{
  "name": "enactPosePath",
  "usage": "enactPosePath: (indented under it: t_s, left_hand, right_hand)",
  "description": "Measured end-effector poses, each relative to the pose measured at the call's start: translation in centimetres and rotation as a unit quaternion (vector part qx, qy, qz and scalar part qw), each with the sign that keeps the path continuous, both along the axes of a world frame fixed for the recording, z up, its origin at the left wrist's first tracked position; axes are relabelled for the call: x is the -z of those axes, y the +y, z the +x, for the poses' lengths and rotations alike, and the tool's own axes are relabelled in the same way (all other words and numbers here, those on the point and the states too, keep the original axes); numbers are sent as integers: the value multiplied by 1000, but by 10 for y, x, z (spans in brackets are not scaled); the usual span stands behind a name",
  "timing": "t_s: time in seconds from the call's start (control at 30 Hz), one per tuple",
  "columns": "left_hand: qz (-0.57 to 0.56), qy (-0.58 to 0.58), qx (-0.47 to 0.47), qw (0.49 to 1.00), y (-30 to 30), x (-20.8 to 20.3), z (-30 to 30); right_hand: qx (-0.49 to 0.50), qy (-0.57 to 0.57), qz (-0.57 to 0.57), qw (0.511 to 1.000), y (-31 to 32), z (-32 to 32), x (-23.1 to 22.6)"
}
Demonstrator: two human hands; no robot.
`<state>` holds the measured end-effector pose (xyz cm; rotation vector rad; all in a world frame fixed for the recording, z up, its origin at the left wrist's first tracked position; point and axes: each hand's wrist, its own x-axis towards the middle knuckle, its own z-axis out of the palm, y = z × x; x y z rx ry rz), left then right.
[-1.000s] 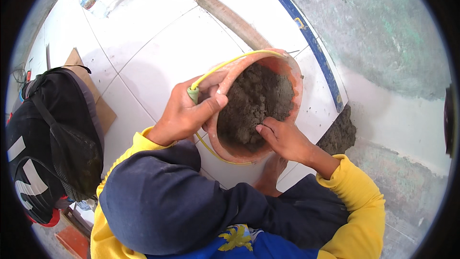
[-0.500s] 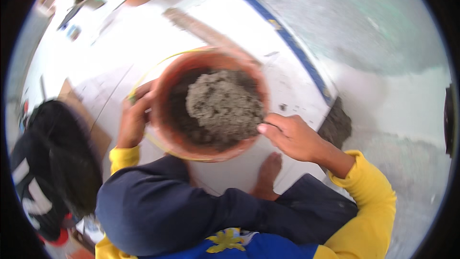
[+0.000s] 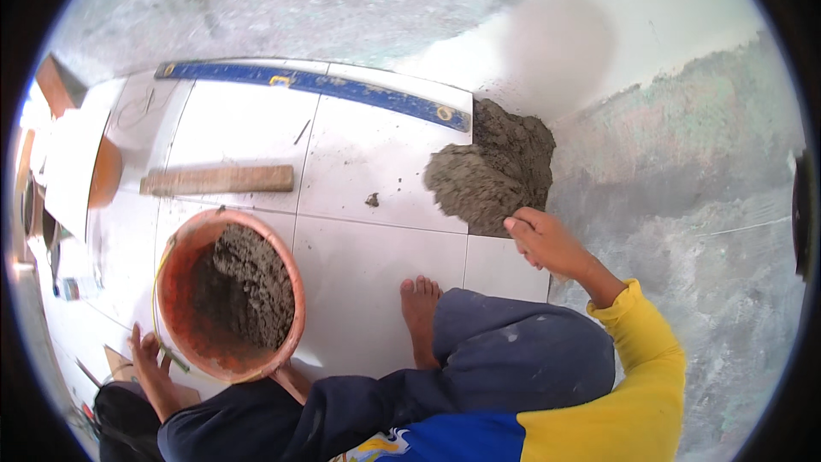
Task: The person scoops cement from a bucket using a trowel and spreads it onto the floor between existing tiles. They repeatedly apply and smooth the cement to fill the gaps in the tiled area.
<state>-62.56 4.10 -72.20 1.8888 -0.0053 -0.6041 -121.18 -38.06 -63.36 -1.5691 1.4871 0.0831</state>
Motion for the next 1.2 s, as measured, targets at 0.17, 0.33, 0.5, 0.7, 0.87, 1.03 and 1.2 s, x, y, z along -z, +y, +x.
enactPosePath:
  t_s: [0.17, 0.33, 0.5, 0.7, 0.87, 1.03, 1.2]
  left_hand:
    - [47, -123, 27, 991, -19, -92, 10]
    - [188, -265, 254, 911, -90, -186, 11]
    - [186, -295, 407, 844, -206, -219, -66]
    - [211, -267, 504, 794, -222, -200, -104]
    - [251, -255, 493, 793, -201, -183, -94]
    - [213, -273, 487, 802, -213, -188, -92]
    - [227, -287, 479, 798, -204, -194, -94]
  right_hand:
    - [105, -22, -22, 994, -64, -64, 51]
    - [205, -239, 177, 932, -155, -85, 114]
    - [228, -410, 294, 833, -203, -101, 188]
    - [227, -165, -18, 960, -130, -128, 114]
    - [-120, 124, -308, 936, -46, -188, 135]
    - [-89, 153, -240, 955, -86, -150, 151]
    - [4, 118, -362, 924, -126, -94, 176]
